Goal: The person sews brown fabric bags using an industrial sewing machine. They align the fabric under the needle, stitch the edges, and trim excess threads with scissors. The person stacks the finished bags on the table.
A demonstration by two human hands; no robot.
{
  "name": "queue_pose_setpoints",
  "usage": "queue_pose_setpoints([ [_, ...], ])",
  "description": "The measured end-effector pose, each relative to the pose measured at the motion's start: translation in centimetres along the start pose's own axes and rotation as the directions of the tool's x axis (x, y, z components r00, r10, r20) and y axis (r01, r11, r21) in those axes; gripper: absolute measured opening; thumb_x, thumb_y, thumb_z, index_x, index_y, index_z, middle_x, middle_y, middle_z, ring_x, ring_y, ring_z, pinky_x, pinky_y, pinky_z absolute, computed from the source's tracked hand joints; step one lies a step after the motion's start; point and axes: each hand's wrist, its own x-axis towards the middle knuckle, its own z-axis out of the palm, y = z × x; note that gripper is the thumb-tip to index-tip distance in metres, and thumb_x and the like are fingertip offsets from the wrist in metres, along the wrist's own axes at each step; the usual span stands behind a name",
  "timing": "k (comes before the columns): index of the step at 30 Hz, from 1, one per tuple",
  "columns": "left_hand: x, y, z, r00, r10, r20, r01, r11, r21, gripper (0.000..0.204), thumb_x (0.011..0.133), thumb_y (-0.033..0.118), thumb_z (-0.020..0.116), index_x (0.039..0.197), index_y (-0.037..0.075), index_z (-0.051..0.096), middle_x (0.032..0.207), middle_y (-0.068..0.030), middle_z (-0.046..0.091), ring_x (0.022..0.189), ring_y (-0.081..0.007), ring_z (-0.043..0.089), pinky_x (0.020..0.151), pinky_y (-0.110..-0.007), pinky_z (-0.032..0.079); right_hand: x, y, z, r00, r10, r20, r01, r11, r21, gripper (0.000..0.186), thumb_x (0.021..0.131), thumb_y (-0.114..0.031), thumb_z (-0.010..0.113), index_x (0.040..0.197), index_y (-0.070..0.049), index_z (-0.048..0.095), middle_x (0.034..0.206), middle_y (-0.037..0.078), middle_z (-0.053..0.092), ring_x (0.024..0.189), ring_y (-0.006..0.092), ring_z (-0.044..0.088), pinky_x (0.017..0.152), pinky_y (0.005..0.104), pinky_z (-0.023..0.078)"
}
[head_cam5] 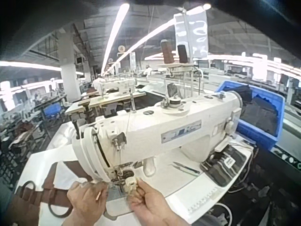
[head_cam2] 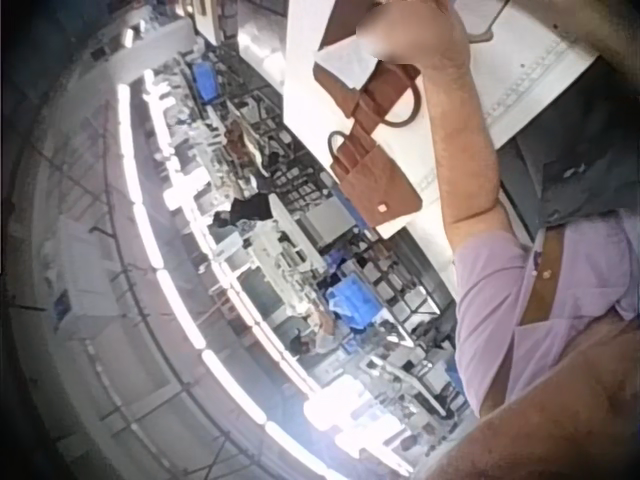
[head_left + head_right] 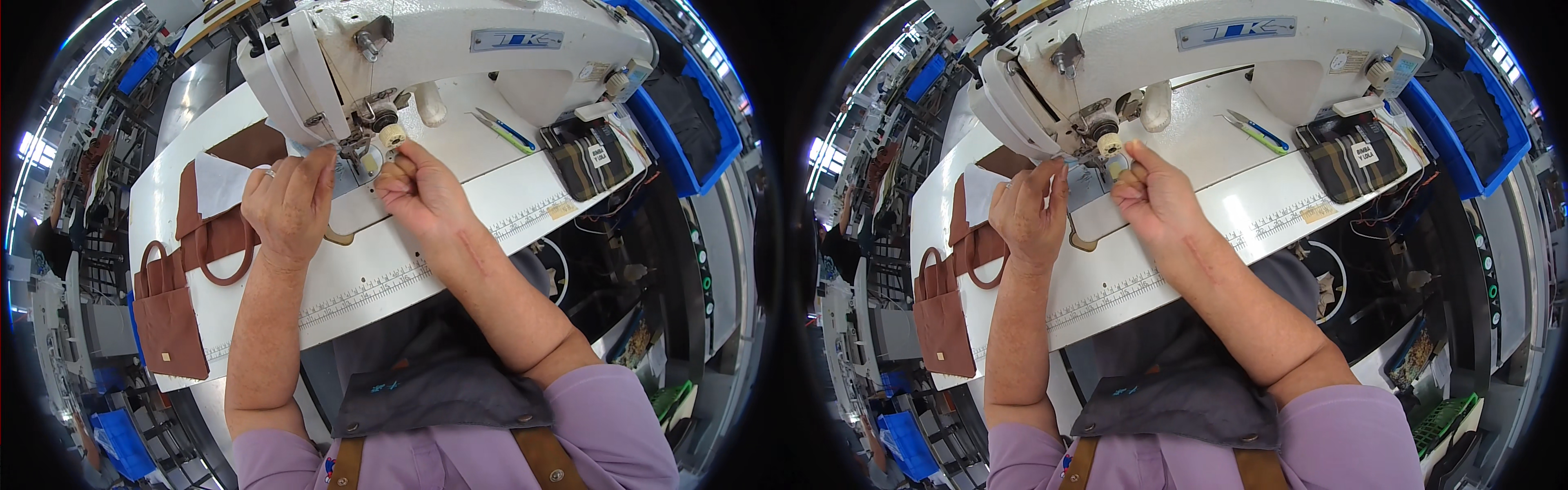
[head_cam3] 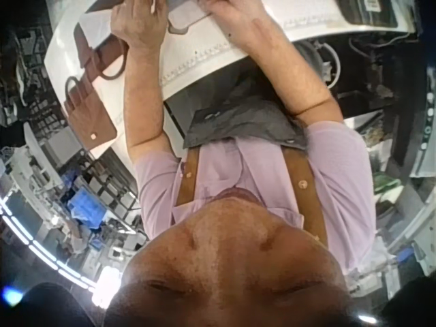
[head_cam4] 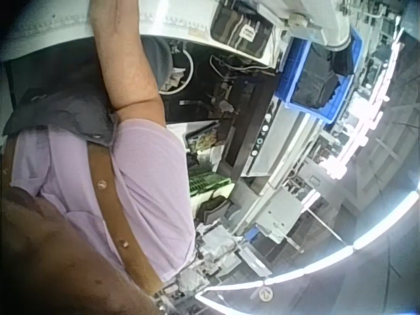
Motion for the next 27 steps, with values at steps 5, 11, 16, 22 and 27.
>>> queue_pose_setpoints([
  [5, -0.3, 1.7, 0.8, 0.992, 0.089, 0.085, -0.065, 0.964, -0.257, 0.030, 0.077, 0.004, 0.079, 0.104, 0.004, 0.066, 0.088, -0.0082, 0.069, 0.079, -0.0256, 0.068, 0.071, -0.035, 0.051, -3.0, -3.6, -1.5, 0.982, -0.148, 0.119, 0.178, 0.936, -0.304, 0.014, 0.100, -0.013, 0.060, 0.097, 0.000, 0.059, 0.061, -0.006, 0.034, 0.053, 0.0063, 0.028, 0.051, 0.0223, 0.028],
  [11, -0.4, 4.9, 1.7, 0.934, 0.107, 0.340, 0.088, 0.856, -0.509, 0.035, 0.080, 0.001, 0.076, 0.113, 0.003, 0.066, 0.105, -0.0108, 0.070, 0.096, -0.0306, 0.069, 0.079, -0.039, 0.055, -6.9, -5.3, -3.6, 0.908, -0.230, 0.351, 0.403, 0.245, -0.882, 0.019, 0.098, -0.020, 0.064, 0.093, -0.002, 0.070, 0.069, -0.006, 0.055, 0.056, 0.0044, 0.040, 0.055, 0.0214, 0.036],
  [16, -1.0, 4.8, 1.2, 0.918, -0.157, 0.364, 0.333, 0.803, -0.494, 0.013, 0.078, -0.005, 0.076, 0.089, 0.002, 0.074, 0.081, -0.0052, 0.064, 0.066, -0.0106, 0.058, 0.059, -0.023, 0.045, -8.3, -6.8, -3.6, 0.835, -0.228, 0.501, 0.396, -0.382, -0.835, 0.014, 0.092, -0.019, 0.067, 0.090, -0.006, 0.071, 0.066, 0.007, 0.061, 0.057, 0.0171, 0.055, 0.056, 0.0299, 0.044],
  [22, -2.3, 4.3, 1.2, 0.752, -0.416, 0.512, 0.660, 0.484, -0.575, 0.004, 0.085, -0.001, 0.075, 0.087, -0.001, 0.071, 0.081, 0.0007, 0.062, 0.064, -0.0028, 0.048, 0.056, -0.018, 0.038, -7.0, -9.1, -3.7, 0.658, -0.237, 0.715, 0.449, -0.639, -0.625, 0.012, 0.087, -0.017, 0.070, 0.090, -0.006, 0.070, 0.078, 0.011, 0.067, 0.072, 0.0289, 0.065, 0.065, 0.0387, 0.050],
  [27, -3.5, 2.0, 1.1, 0.597, -0.532, 0.600, 0.793, 0.280, -0.540, 0.007, 0.090, 0.003, 0.072, 0.088, -0.001, 0.067, 0.081, 0.0033, 0.061, 0.071, -0.0014, 0.049, 0.062, -0.017, 0.039, -4.3, -12.5, -3.1, 0.479, -0.144, 0.866, 0.329, -0.885, -0.329, 0.021, 0.081, -0.012, 0.074, 0.100, -0.005, 0.070, 0.102, 0.011, 0.068, 0.096, 0.0298, 0.063, 0.080, 0.0407, 0.051],
])
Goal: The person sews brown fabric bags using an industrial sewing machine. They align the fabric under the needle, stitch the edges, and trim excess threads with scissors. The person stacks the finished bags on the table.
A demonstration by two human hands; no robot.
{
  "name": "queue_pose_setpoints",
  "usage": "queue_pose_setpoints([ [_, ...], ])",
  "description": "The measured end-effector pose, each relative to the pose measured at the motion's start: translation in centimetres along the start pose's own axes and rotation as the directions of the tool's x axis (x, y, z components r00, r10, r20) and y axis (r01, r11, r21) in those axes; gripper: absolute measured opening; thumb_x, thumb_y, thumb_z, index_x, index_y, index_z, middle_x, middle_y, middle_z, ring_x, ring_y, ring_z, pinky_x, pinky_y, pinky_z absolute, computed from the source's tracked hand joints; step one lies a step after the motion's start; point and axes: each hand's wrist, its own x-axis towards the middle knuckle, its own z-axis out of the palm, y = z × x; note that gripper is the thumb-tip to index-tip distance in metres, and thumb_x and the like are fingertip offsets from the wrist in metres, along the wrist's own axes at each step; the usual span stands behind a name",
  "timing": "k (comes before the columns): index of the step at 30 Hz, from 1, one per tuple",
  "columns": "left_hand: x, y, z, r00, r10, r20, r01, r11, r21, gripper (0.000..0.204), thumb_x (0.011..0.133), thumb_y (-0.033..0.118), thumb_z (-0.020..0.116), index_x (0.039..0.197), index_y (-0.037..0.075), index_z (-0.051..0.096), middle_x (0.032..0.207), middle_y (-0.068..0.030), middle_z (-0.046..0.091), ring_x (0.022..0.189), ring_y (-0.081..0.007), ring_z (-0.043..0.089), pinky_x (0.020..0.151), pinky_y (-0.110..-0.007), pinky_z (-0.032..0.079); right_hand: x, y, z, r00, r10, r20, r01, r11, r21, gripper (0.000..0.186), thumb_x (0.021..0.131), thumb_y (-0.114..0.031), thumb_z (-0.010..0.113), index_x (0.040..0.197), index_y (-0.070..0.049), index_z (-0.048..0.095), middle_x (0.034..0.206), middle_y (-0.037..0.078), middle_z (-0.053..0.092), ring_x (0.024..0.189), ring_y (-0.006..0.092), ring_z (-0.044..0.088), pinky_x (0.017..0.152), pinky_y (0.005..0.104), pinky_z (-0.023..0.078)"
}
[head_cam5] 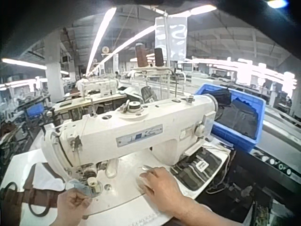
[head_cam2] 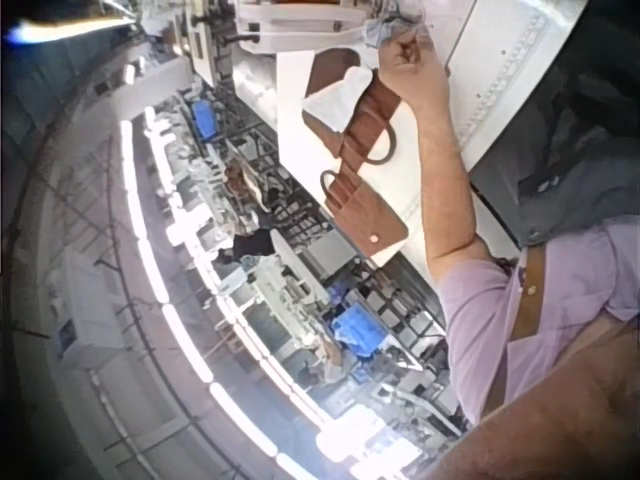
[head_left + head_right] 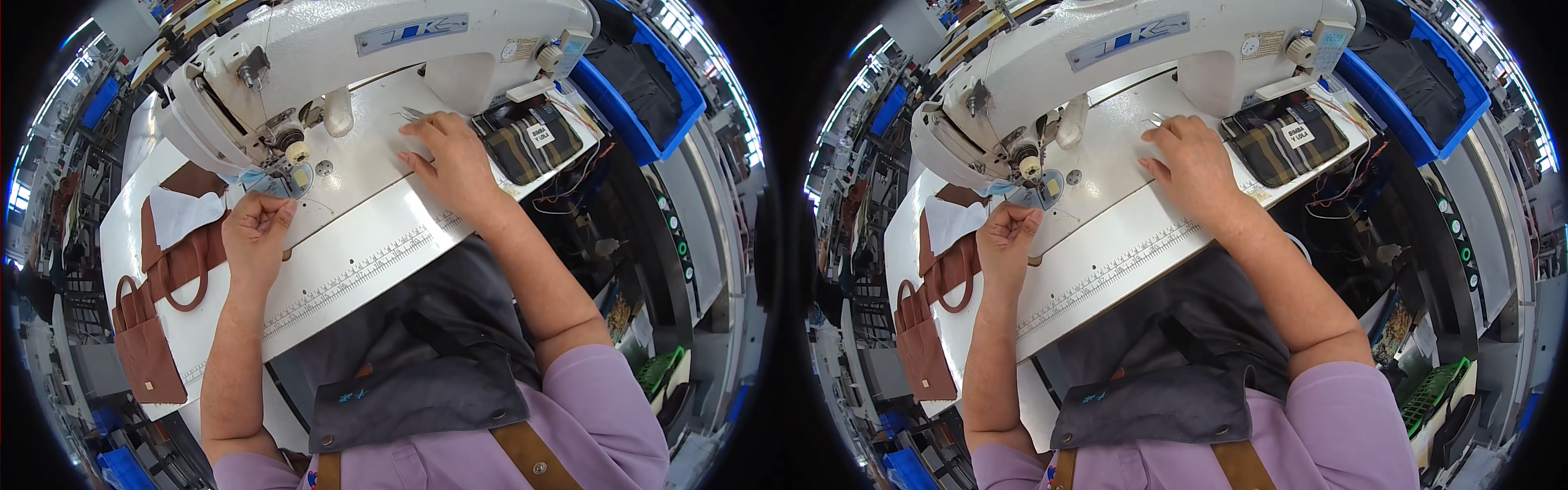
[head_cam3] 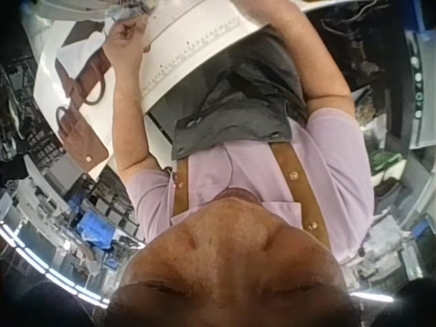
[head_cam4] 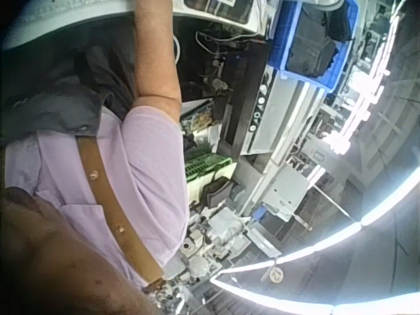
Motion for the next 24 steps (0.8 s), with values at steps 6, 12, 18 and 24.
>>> queue_pose_setpoints([
  [6, -2.2, 1.2, 0.2, 0.943, -0.301, 0.140, 0.298, 0.954, 0.040, 0.010, 0.089, 0.007, 0.073, 0.086, 0.000, 0.066, 0.081, 0.0034, 0.061, 0.071, -0.0020, 0.049, 0.067, -0.018, 0.040, 0.2, 2.4, 2.1, 0.999, -0.034, 0.016, 0.036, 0.992, -0.120, 0.029, 0.082, -0.011, 0.072, 0.109, -0.001, 0.070, 0.103, 0.011, 0.068, 0.099, 0.0305, 0.063, 0.089, 0.0406, 0.051],
  [12, -5.7, 2.6, -0.1, 0.967, -0.241, 0.085, 0.227, 0.963, 0.144, 0.010, 0.087, 0.006, 0.074, 0.084, -0.001, 0.068, 0.079, 0.0012, 0.062, 0.070, -0.0030, 0.051, 0.066, -0.019, 0.042, 0.7, 1.7, 2.1, 0.999, -0.005, 0.037, 0.009, 0.995, -0.101, 0.017, 0.083, -0.009, 0.068, 0.097, 0.000, 0.073, 0.098, 0.012, 0.069, 0.094, 0.0297, 0.064, 0.084, 0.0401, 0.053],
  [18, -4.2, 1.6, 0.7, 0.998, -0.047, -0.041, 0.057, 0.955, 0.293, 0.006, 0.082, 0.004, 0.076, 0.085, 0.000, 0.073, 0.075, -0.0014, 0.061, 0.064, -0.0064, 0.050, 0.061, -0.022, 0.043, 0.9, 0.9, 0.4, 0.993, -0.021, 0.116, 0.020, 1.000, 0.005, 0.008, 0.085, -0.006, 0.065, 0.089, -0.001, 0.070, 0.084, 0.015, 0.068, 0.083, 0.0295, 0.068, 0.073, 0.0422, 0.054],
  [24, -4.1, 2.3, 0.9, 0.997, -0.061, -0.036, 0.069, 0.940, 0.335, 0.009, 0.083, 0.007, 0.077, 0.089, 0.001, 0.076, 0.076, -0.0002, 0.061, 0.065, -0.0053, 0.049, 0.059, -0.022, 0.040, -0.3, -4.9, -0.6, 0.931, 0.008, 0.366, -0.164, 0.903, 0.398, 0.014, 0.094, -0.015, 0.061, 0.096, -0.002, 0.065, 0.088, 0.015, 0.067, 0.080, 0.0373, 0.066, 0.071, 0.0427, 0.052],
])
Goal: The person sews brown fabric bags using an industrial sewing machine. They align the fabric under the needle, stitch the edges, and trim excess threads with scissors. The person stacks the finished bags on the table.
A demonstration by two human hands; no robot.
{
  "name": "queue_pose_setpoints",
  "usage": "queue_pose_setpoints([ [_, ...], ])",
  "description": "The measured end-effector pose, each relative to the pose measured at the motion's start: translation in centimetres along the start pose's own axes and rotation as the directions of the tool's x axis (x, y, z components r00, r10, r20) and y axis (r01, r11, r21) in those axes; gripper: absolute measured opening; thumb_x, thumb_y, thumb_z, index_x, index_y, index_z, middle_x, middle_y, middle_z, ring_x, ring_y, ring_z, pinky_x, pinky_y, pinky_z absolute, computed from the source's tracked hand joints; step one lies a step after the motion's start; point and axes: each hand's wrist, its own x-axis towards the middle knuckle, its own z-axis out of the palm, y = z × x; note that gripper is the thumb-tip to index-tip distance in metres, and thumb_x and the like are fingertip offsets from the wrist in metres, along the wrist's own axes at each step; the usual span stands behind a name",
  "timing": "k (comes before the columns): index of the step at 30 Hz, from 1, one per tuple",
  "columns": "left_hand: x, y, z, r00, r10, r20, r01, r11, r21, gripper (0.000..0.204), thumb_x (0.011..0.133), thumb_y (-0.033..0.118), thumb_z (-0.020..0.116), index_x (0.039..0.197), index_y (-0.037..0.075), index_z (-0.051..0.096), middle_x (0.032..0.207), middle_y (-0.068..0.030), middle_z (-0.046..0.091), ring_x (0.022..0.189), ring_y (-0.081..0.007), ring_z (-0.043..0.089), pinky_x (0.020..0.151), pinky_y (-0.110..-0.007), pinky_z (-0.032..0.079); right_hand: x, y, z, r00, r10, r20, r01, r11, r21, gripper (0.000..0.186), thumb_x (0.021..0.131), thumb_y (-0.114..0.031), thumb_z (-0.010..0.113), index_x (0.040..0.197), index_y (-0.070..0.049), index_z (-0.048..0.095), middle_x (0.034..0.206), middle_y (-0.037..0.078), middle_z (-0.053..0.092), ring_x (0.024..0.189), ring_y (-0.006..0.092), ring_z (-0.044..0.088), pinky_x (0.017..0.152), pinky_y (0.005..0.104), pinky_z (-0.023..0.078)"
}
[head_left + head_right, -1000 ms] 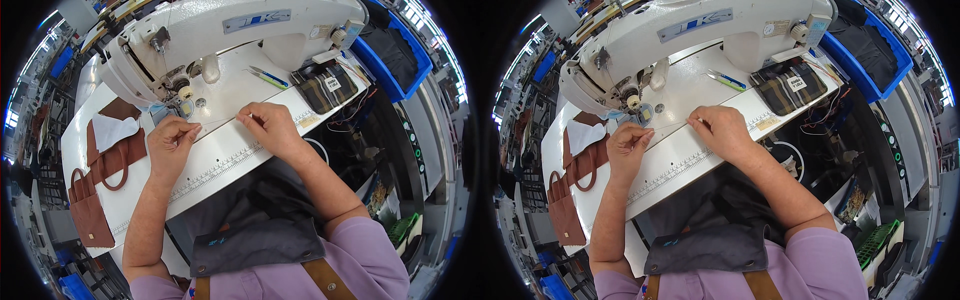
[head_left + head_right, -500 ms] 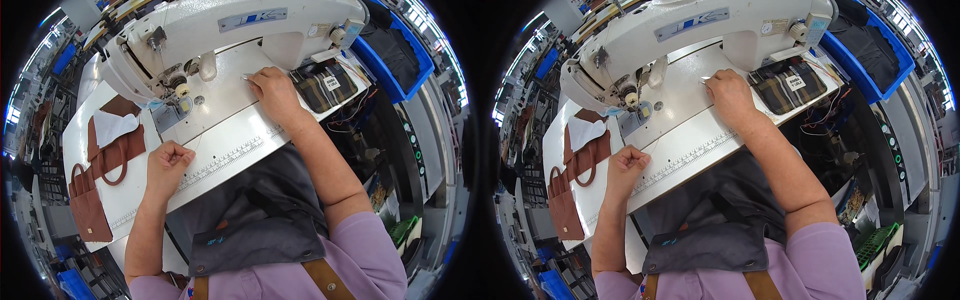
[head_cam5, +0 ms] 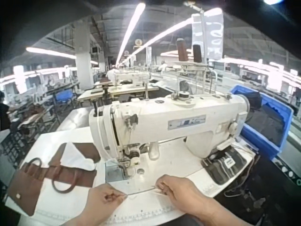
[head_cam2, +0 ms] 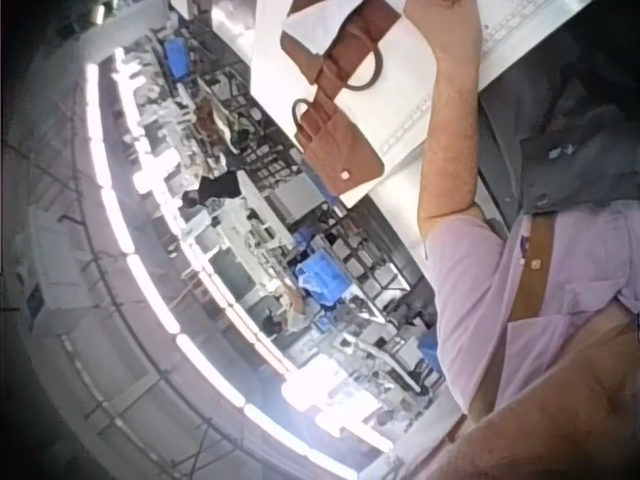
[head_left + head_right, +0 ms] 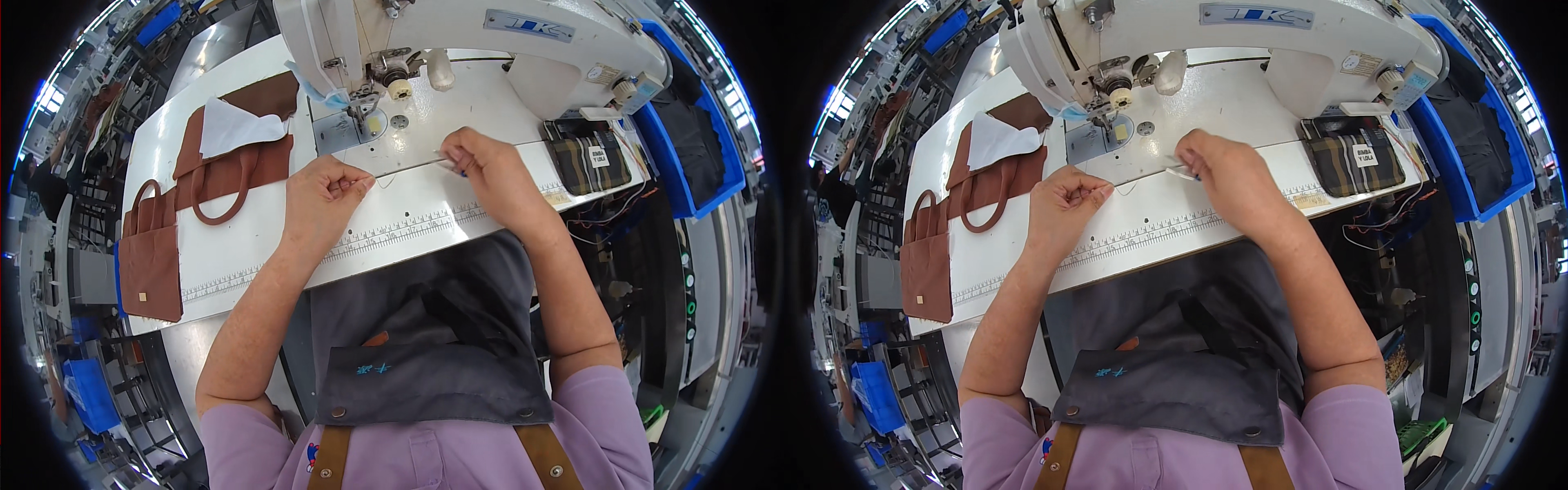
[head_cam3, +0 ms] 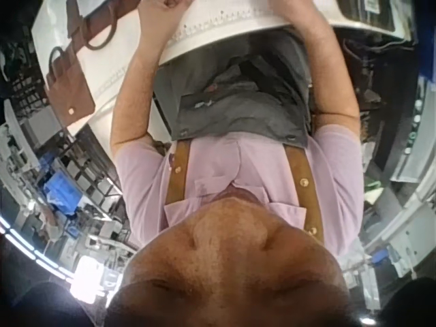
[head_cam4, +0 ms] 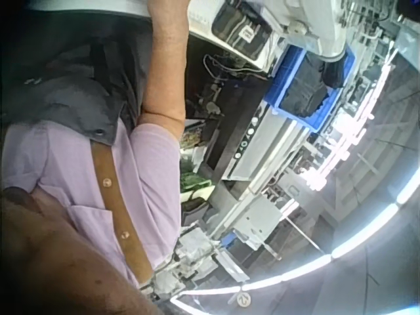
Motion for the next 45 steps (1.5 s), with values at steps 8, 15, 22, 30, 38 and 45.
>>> queue_pose_setpoints([
  [8, -0.4, 1.7, 0.0, 0.989, 0.142, -0.049, -0.141, 0.990, 0.020, 0.008, 0.080, 0.004, 0.077, 0.088, 0.001, 0.076, 0.072, -0.0005, 0.058, 0.061, -0.0062, 0.045, 0.055, -0.023, 0.036, 0.2, -2.5, 2.6, 0.955, -0.264, 0.134, 0.295, 0.882, -0.368, 0.022, 0.092, -0.029, 0.065, 0.091, -0.007, 0.066, 0.084, 0.009, 0.063, 0.071, 0.0293, 0.067, 0.063, 0.0398, 0.055],
  [15, -0.6, 2.2, 0.0, 0.983, 0.181, -0.036, -0.179, 0.982, 0.062, 0.006, 0.080, 0.001, 0.076, 0.086, 0.001, 0.075, 0.072, -0.0012, 0.057, 0.063, -0.0065, 0.047, 0.054, -0.023, 0.035, 0.9, -2.6, 4.4, 0.943, -0.295, 0.157, 0.333, 0.857, -0.392, 0.024, 0.088, -0.030, 0.068, 0.086, -0.006, 0.064, 0.080, 0.009, 0.062, 0.067, 0.0288, 0.067, 0.061, 0.0392, 0.055],
  [22, -0.1, 1.1, -0.8, 0.997, 0.072, -0.030, -0.073, 0.997, -0.022, 0.007, 0.082, 0.004, 0.076, 0.088, 0.001, 0.075, 0.075, 0.0002, 0.058, 0.066, -0.0051, 0.047, 0.057, -0.022, 0.036, 0.8, -0.8, 2.3, 0.952, -0.265, 0.151, 0.304, 0.873, -0.382, 0.027, 0.085, -0.031, 0.071, 0.092, -0.006, 0.065, 0.083, 0.008, 0.064, 0.071, 0.0280, 0.068, 0.063, 0.0395, 0.054],
  [30, 0.2, 1.2, -0.2, 0.999, 0.031, 0.009, -0.030, 0.999, -0.033, 0.009, 0.084, 0.008, 0.078, 0.090, 0.001, 0.075, 0.080, 0.0003, 0.061, 0.065, -0.0045, 0.046, 0.058, -0.021, 0.035, 2.3, -0.6, 3.3, 0.944, -0.311, 0.115, 0.311, 0.950, 0.019, 0.021, 0.081, -0.015, 0.077, 0.097, -0.003, 0.069, 0.087, 0.008, 0.064, 0.075, 0.0252, 0.065, 0.066, 0.0343, 0.053],
  [38, 2.5, -0.9, -0.6, 0.998, -0.052, -0.041, 0.051, 0.998, -0.028, 0.010, 0.082, 0.010, 0.078, 0.089, 0.003, 0.077, 0.079, -0.0016, 0.063, 0.065, -0.0084, 0.050, 0.059, -0.026, 0.040, 4.3, 1.2, 3.2, 0.930, -0.344, 0.131, 0.361, 0.921, -0.145, 0.013, 0.083, -0.018, 0.072, 0.088, -0.006, 0.069, 0.087, 0.007, 0.066, 0.075, 0.0305, 0.066, 0.066, 0.0404, 0.053],
  [45, 5.8, -0.9, 0.3, 0.930, 0.279, -0.240, -0.141, 0.873, 0.467, 0.011, 0.080, 0.013, 0.078, 0.088, 0.007, 0.078, 0.074, -0.0032, 0.064, 0.060, -0.0127, 0.053, 0.056, -0.030, 0.043, 4.9, 3.8, 2.4, 0.985, -0.170, -0.007, 0.159, 0.931, -0.327, 0.020, 0.087, -0.026, 0.072, 0.093, -0.007, 0.068, 0.086, 0.008, 0.066, 0.077, 0.0294, 0.066, 0.067, 0.0409, 0.053],
])
